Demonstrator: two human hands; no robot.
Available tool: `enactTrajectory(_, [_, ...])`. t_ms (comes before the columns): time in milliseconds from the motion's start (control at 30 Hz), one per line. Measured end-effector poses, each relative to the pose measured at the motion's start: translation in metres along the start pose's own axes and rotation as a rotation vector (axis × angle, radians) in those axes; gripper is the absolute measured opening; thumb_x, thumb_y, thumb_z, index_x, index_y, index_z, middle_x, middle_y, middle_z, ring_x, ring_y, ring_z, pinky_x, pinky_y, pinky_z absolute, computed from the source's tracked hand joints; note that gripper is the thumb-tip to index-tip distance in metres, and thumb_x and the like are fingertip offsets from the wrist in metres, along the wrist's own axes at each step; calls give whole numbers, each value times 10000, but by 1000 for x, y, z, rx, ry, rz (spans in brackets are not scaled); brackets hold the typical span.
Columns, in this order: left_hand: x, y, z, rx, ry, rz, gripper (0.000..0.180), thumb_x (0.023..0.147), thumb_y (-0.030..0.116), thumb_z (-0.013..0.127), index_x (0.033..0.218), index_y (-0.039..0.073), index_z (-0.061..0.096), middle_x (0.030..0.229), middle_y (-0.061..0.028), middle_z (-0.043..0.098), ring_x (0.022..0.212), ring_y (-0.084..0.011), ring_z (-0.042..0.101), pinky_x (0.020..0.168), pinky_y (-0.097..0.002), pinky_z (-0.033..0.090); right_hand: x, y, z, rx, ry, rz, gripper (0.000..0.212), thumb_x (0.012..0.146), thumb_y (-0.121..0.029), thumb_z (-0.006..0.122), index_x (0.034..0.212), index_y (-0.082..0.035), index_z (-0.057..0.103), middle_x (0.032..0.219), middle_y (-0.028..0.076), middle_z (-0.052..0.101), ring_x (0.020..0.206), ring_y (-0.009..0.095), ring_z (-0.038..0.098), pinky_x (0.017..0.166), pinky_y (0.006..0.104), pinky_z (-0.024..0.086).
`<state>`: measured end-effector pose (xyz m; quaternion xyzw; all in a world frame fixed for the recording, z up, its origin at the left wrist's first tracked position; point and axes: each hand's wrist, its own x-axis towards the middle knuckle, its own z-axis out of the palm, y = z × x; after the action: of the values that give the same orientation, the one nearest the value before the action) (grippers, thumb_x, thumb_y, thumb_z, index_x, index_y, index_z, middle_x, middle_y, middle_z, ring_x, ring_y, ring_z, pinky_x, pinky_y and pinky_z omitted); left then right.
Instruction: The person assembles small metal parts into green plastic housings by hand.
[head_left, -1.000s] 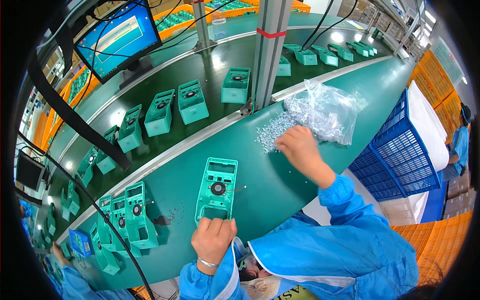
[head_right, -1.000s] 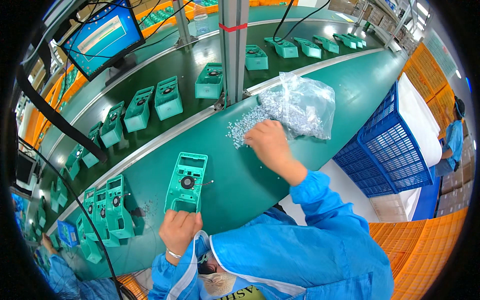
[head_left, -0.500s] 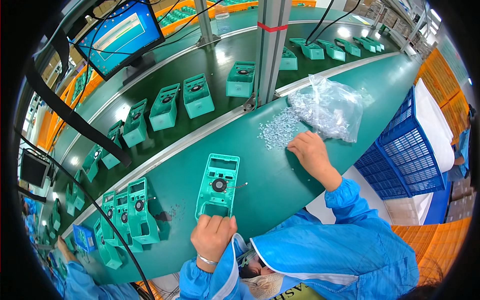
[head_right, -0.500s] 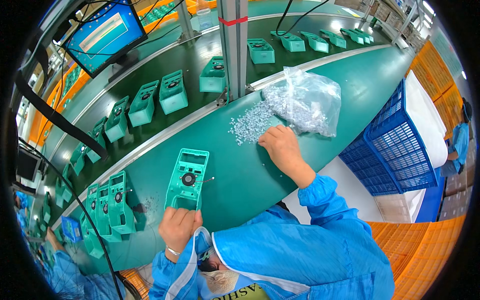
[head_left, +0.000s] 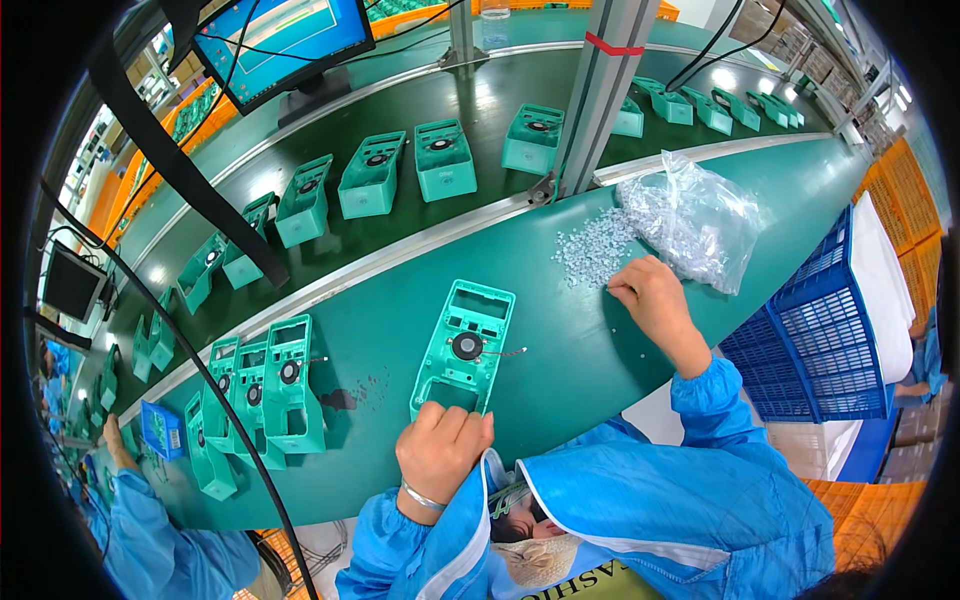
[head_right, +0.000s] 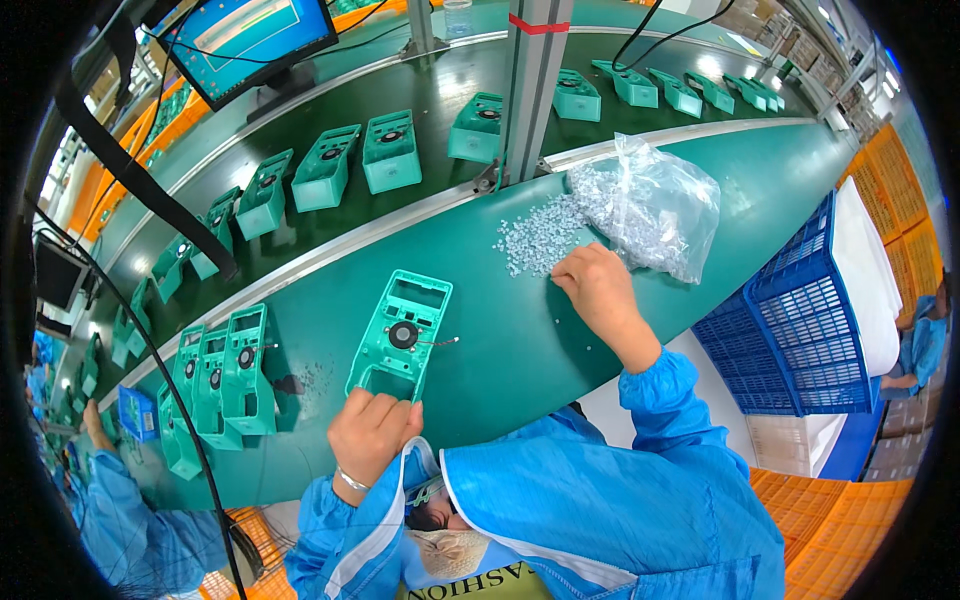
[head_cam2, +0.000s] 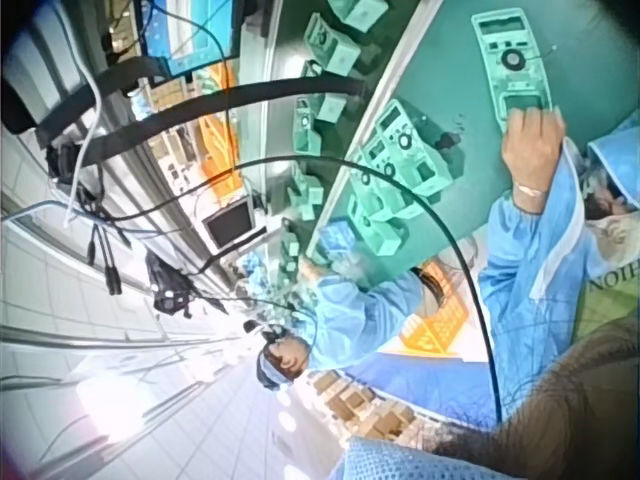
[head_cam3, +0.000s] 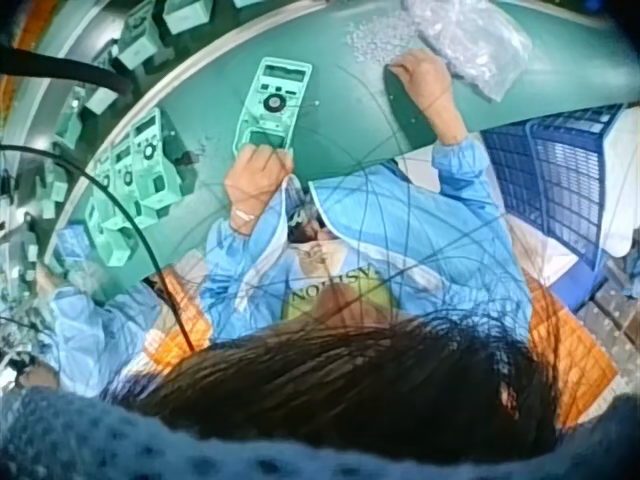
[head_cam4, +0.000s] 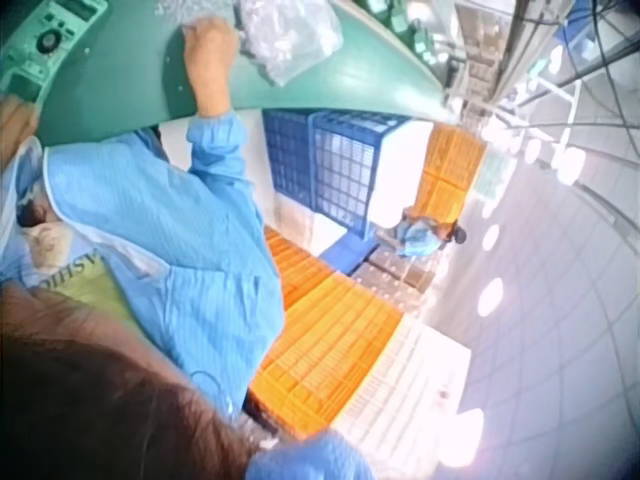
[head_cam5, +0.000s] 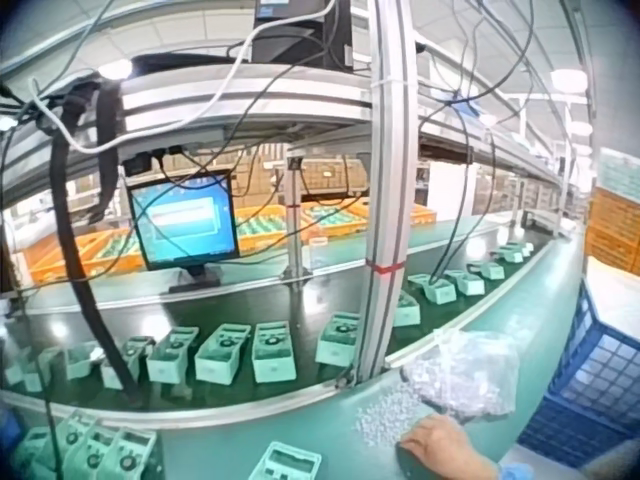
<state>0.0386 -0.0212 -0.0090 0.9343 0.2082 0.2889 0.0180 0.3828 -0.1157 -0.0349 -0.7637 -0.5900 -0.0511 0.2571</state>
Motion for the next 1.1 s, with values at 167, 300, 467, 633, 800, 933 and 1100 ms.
enactTrajectory(167, [0, 0, -1, -6, -3, -2, 163, 712, 165, 823, 737, 159, 662, 701, 28, 560, 640, -194, 531, 491, -329, 447, 4, -3, -3, 7, -42, -3, 50, 790, -92, 776, 818, -69, 741, 835, 61, 698, 860, 306, 642, 768, 432, 531])
enactTrajectory(300, [3, 0, -2, -39, 11, 3, 157, 725, 159, 812, 733, 158, 656, 701, 26, 552, 646, -189, 527, 489, -324, 444, 7, -5, -11, -43, -95, -18, 51, 792, -89, 773, 836, -73, 752, 834, 61, 692, 856, 310, 641, 758, 431, 528])
enactTrajectory(467, [1, -3, -7, -27, -27, 6, 159, 735, 168, 807, 729, 160, 648, 692, 25, 526, 654, -181, 529, 484, -318, 441, 32, -49, -14, 196, -126, -201, 78, 773, -84, 797, 835, -84, 749, 841, 45, 687, 852, 289, 633, 768, 424, 522])
enactTrajectory(633, [3, -7, -13, -60, -60, 36, 195, 722, 185, 821, 720, 161, 628, 699, 28, 514, 668, -166, 544, 485, -310, 457, 64, -97, 8, 576, -334, -475, 129, 778, -48, 833, 869, -80, 747, 890, 11, 696, 925, 254, 608, 835, 393, 496])
enactTrajectory(800, [0, -10, -15, -60, -76, 32, 206, 718, 186, 822, 716, 162, 618, 712, 29, 521, 680, -160, 546, 490, -301, 466, 78, -105, 26, 708, -537, -578, 90, 798, -103, 819, 863, -121, 759, 885, -23, 692, 970, 230, 602, 889, 391, 469])
enactTrajectory(933, [0, -12, -18, -61, -109, 43, 208, 704, 194, 826, 715, 163, 621, 723, 33, 529, 701, -156, 541, 489, -296, 464, 90, -107, 35, 662, -735, -697, 43, 822, -174, 801, 849, -152, 777, 862, -54, 679, 1012, 197, 587, 943, 377, 414])
enactTrajectory(1100, [0, -13, -18, -57, -117, 29, 202, 696, 198, 829, 721, 164, 631, 726, 42, 534, 712, -154, 539, 489, -295, 461, 102, -113, 34, 626, -813, -779, 39, 814, -179, 805, 843, -161, 787, 856, -58, 677, 994, 189, 586, 924, 370, 410])
